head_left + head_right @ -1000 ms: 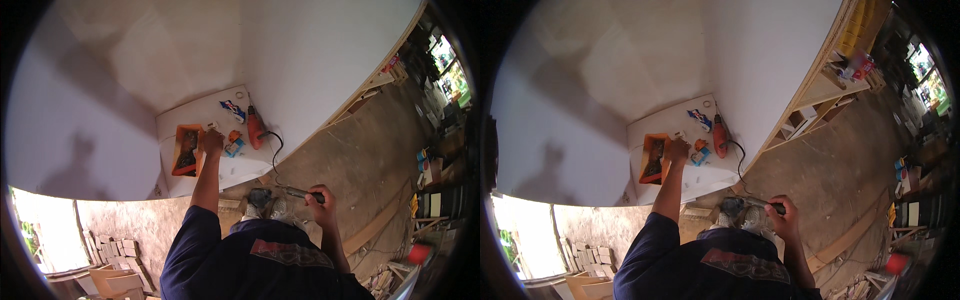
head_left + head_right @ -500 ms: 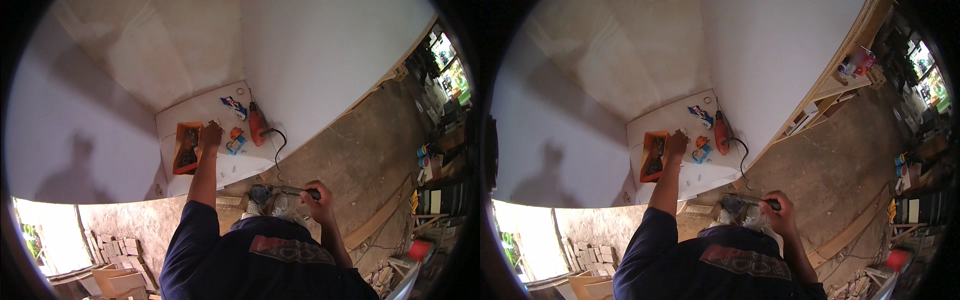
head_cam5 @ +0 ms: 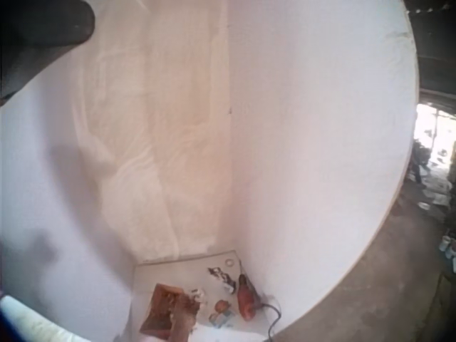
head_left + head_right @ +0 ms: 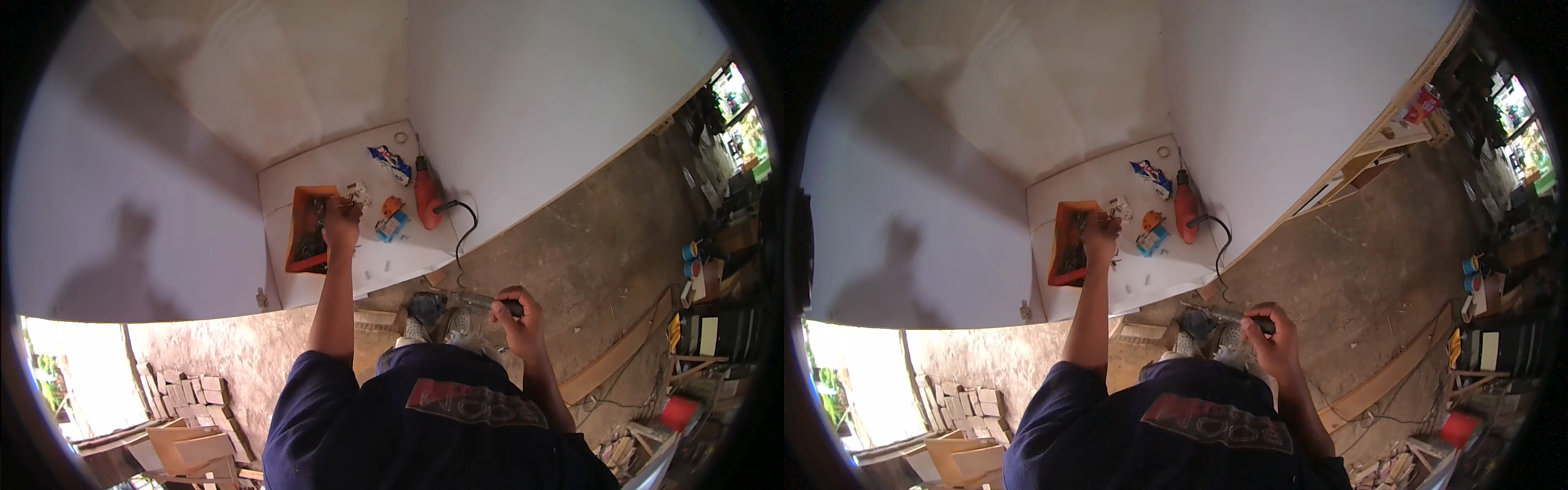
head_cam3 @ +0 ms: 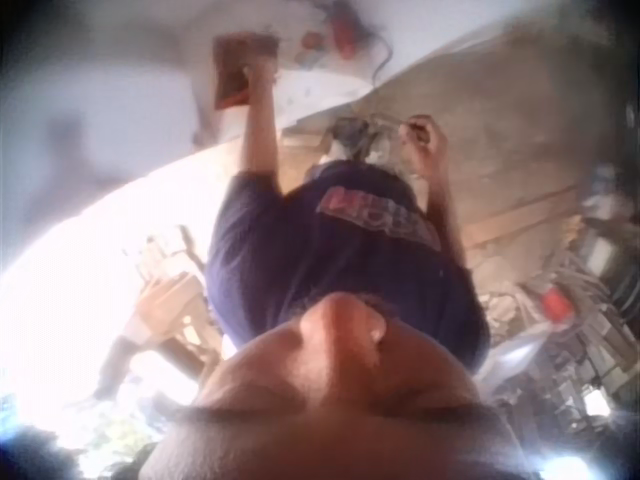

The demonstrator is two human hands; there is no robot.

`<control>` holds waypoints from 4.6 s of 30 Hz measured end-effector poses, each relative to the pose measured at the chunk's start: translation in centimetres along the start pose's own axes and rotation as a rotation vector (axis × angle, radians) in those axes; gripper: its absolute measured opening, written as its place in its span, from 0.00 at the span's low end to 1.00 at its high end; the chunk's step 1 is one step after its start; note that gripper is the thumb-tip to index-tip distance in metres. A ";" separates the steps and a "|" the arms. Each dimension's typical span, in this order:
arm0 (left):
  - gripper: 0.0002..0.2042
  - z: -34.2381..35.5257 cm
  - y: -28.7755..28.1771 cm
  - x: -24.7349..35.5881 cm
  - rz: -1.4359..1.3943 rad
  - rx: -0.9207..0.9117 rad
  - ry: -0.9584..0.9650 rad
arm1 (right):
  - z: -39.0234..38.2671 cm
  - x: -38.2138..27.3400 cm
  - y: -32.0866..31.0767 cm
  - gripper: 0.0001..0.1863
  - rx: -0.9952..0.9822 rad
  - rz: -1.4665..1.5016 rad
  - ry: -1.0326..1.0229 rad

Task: The person prepares an electrical component by stripping wires using pliers and inserting them into a connector before picking up a power drill.

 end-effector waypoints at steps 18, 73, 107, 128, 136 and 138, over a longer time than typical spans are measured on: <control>0.13 -23.5 -6.8 -0.2 -0.554 -0.040 -0.346 | 16.3 11.5 14.7 0.12 -0.198 -0.090 -0.368; 0.10 -33.6 -26.7 -13.5 -0.299 -0.128 0.013 | -15.6 16.9 30.8 0.25 -0.559 -0.177 0.041; 0.14 -45.4 -10.0 0.1 -0.040 -0.422 0.098 | -17.9 11.9 7.9 0.16 -0.408 -0.365 -0.528; 0.10 -37.3 -19.4 -4.3 -0.251 -0.453 -0.043 | -15.5 13.1 19.7 0.13 -0.393 -0.119 -0.129; 0.10 -24.8 -29.6 -0.5 0.010 0.147 0.383 | -26.8 26.0 13.8 0.13 -0.653 -0.967 0.402; 0.10 -22.2 -31.8 2.8 0.029 0.226 0.467 | -30.7 27.9 13.4 0.16 -0.563 -0.957 0.462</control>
Point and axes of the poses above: each hand's wrist, its own z-axis towards the middle knuckle, its own y-axis out of the palm, x = y × z, the point moved 1 cm from there along z, towards the middle knuckle, and after that the axes turned 11 degrees about z, right-handed, at the moved point
